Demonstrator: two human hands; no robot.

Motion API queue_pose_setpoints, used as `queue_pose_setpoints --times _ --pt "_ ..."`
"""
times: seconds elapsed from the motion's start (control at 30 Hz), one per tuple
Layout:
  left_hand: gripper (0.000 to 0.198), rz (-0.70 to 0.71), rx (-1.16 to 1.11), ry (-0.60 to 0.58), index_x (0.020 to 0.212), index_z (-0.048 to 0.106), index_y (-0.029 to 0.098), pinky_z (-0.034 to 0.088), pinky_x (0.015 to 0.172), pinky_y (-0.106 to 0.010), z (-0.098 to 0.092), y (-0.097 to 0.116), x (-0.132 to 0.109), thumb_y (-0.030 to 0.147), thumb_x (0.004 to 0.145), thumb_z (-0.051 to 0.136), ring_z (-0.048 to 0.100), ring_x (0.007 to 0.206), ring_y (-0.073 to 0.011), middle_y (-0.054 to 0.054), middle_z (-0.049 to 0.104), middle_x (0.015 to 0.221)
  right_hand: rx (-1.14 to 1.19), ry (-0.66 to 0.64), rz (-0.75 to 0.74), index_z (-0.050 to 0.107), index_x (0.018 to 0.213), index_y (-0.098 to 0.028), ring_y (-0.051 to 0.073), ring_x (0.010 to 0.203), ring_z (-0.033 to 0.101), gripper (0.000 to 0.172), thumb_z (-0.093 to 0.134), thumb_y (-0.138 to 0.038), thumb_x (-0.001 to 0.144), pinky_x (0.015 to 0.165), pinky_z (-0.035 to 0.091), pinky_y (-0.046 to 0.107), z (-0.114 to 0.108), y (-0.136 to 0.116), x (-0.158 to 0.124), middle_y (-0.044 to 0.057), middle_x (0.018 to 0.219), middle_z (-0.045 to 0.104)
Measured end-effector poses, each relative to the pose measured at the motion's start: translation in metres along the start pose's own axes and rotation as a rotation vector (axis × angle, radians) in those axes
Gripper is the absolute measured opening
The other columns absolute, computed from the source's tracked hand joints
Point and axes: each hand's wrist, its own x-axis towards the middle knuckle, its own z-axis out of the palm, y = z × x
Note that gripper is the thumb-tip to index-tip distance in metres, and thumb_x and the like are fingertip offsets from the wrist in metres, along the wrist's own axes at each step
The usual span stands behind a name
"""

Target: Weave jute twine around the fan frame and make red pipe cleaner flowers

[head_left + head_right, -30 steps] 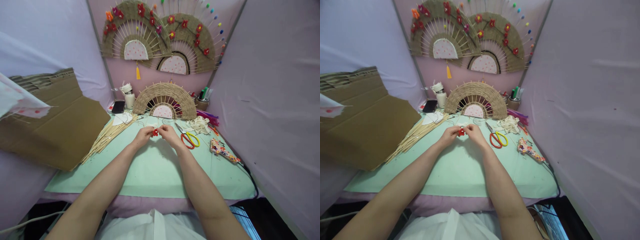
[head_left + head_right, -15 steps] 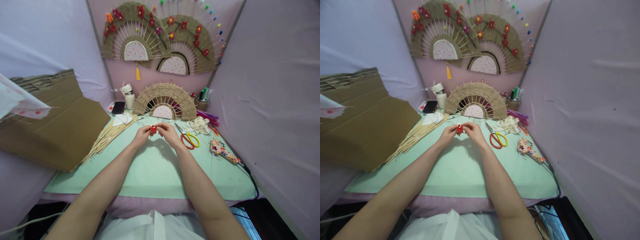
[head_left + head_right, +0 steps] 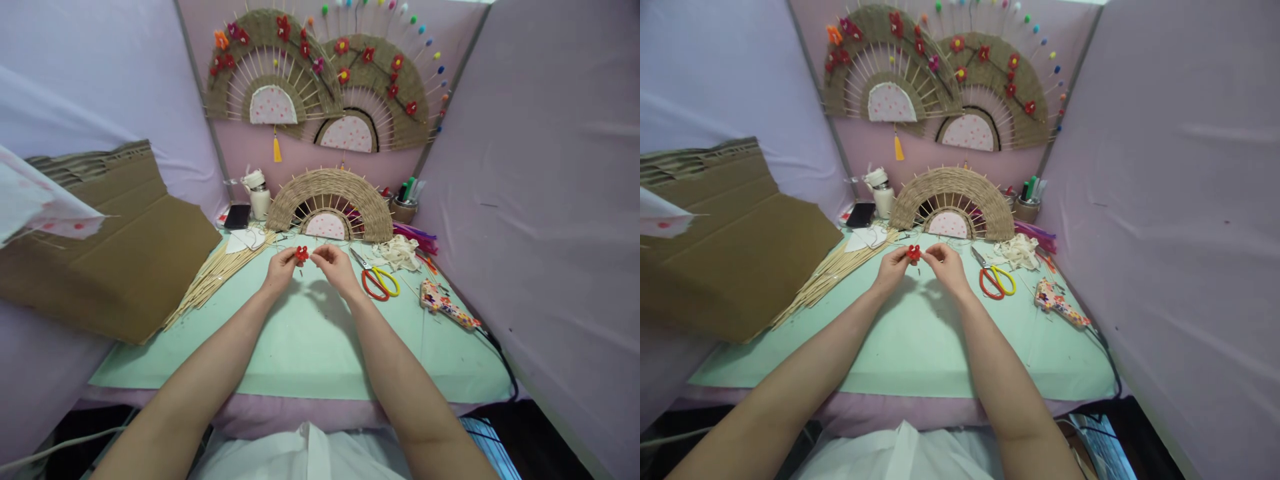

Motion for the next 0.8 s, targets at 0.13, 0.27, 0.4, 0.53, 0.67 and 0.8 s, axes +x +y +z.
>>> queue_pose_setpoints --times 0.13,0.27,0.4,0.53,0.67,0.8 --pt "0.014 0.017 -0.021 0.033 0.068 0.063 0.017 0.042 0.058 -0.024 0.002 -0.004 0.0 0.03 0.073 0.059 0.051 0.057 -0.0111 0.002 0.057 0.061 -0.173 0.006 -0.126 0.064 0.078 -0.018 0.015 0.07 0.057 0.018 0.061 -0.035 0.074 0.067 0.045 0.028 0.004 0.0 -0.003 0.004 0.08 0.065" --pt "0.013 0.0 -0.024 0.012 0.069 0.063 0.017 0.042 0.057 -0.024 0.004 -0.007 -0.001 0.029 0.072 0.059 0.051 0.058 -0.0112 0.001 0.057 0.062 -0.252 0.011 -0.194 0.065 0.079 -0.018 0.015 0.069 0.057 0.015 0.058 -0.032 0.079 0.067 0.045 0.028 0.005 0.002 -0.004 0.005 0.079 0.065" --pt "0.011 -0.017 -0.003 -0.046 0.066 0.06 0.017 0.04 0.057 -0.024 0.002 -0.006 0.0 0.026 0.072 0.055 0.049 0.057 -0.0112 0.002 0.053 0.059 -0.322 -0.007 -0.222 0.064 0.08 -0.018 0.015 0.068 0.056 0.011 0.056 -0.027 0.08 0.066 0.044 0.028 0.004 0.004 -0.005 0.004 0.078 0.065" --pt "0.011 -0.031 0.037 -0.113 0.064 0.057 0.017 0.039 0.057 -0.024 -0.002 -0.004 0.0 0.024 0.072 0.053 0.047 0.058 -0.0115 0.003 0.05 0.057 -0.359 -0.027 -0.228 0.062 0.081 -0.018 0.016 0.069 0.055 0.01 0.055 -0.025 0.08 0.065 0.043 0.028 0.003 0.005 -0.005 0.004 0.079 0.063" --pt "0.013 -0.039 0.06 -0.17 0.061 0.054 0.017 0.038 0.06 -0.024 -0.005 -0.003 0.001 0.023 0.072 0.052 0.046 0.06 -0.0115 0.003 0.049 0.058 -0.383 -0.063 -0.231 0.06 0.082 -0.019 0.016 0.071 0.055 0.008 0.053 -0.024 0.081 0.067 0.042 0.028 0.002 0.005 -0.005 0.004 0.081 0.062" --pt "0.015 -0.06 0.062 -0.227 0.061 0.054 0.017 0.037 0.06 -0.024 -0.007 -0.002 0.001 0.026 0.073 0.052 0.045 0.061 -0.0115 0.003 0.049 0.059 -0.414 -0.097 -0.25 0.059 0.082 -0.019 0.016 0.074 0.055 0.007 0.053 -0.022 0.081 0.069 0.042 0.028 0.0 0.005 -0.004 0.004 0.079 0.061"
